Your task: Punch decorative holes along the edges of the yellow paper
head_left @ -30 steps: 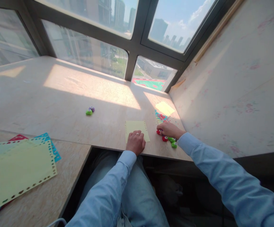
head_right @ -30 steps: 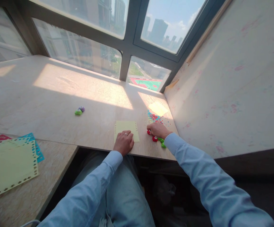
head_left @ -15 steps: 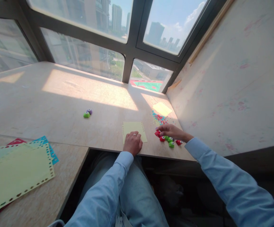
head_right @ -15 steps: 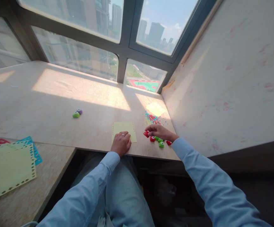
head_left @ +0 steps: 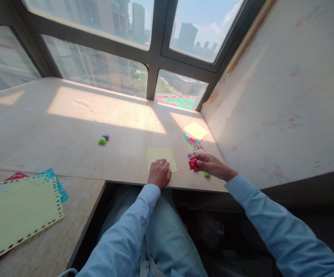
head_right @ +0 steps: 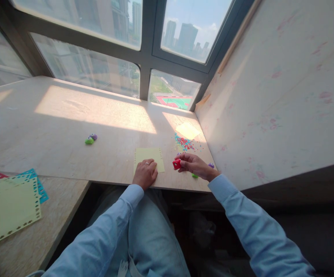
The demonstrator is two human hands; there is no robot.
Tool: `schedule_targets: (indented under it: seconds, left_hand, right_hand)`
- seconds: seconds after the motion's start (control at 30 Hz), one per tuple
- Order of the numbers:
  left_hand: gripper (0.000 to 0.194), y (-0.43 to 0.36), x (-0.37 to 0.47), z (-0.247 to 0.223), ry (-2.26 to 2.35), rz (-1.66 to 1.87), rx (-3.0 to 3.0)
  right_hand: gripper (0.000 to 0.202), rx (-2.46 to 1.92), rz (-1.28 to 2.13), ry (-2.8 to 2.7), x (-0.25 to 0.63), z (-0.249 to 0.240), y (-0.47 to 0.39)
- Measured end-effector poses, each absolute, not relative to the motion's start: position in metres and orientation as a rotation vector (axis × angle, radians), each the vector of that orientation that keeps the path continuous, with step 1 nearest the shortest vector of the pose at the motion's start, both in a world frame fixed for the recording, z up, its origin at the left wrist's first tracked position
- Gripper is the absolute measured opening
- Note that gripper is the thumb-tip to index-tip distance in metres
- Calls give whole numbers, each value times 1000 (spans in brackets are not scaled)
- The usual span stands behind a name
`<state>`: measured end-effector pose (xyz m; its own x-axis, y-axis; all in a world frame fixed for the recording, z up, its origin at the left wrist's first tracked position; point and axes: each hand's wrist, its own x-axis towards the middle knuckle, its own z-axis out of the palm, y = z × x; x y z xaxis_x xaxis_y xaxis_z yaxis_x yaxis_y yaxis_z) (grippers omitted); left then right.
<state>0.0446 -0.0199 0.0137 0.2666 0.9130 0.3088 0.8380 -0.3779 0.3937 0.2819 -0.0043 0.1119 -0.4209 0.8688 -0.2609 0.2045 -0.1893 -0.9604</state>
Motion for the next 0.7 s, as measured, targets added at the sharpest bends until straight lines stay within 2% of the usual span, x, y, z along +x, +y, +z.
schedule_targets:
  seconds: [0.13,0.3,0.47,0.63,0.7]
  left_hand:
    - [13,-19,45,13,1658,751,2374]
    - [13,-20,45,14,1661,757,2370]
    - [13,-20,44,15,1662,753,2370]
    - [13,-19,44,13,1656,775,2368]
    - [12,-19,44,12,1653,783,2371]
  right_hand:
    - [46,-1259,1635,-1585,283,96,-11]
    - [26,-1606,1220,-1943,283,70,-20]
    - [32,-1478,1326,-1827,285,67,-27]
    - [18,-1684,890,-2043,291,62,-33]
    - [18,-1685,883,-2009,293,58,-34]
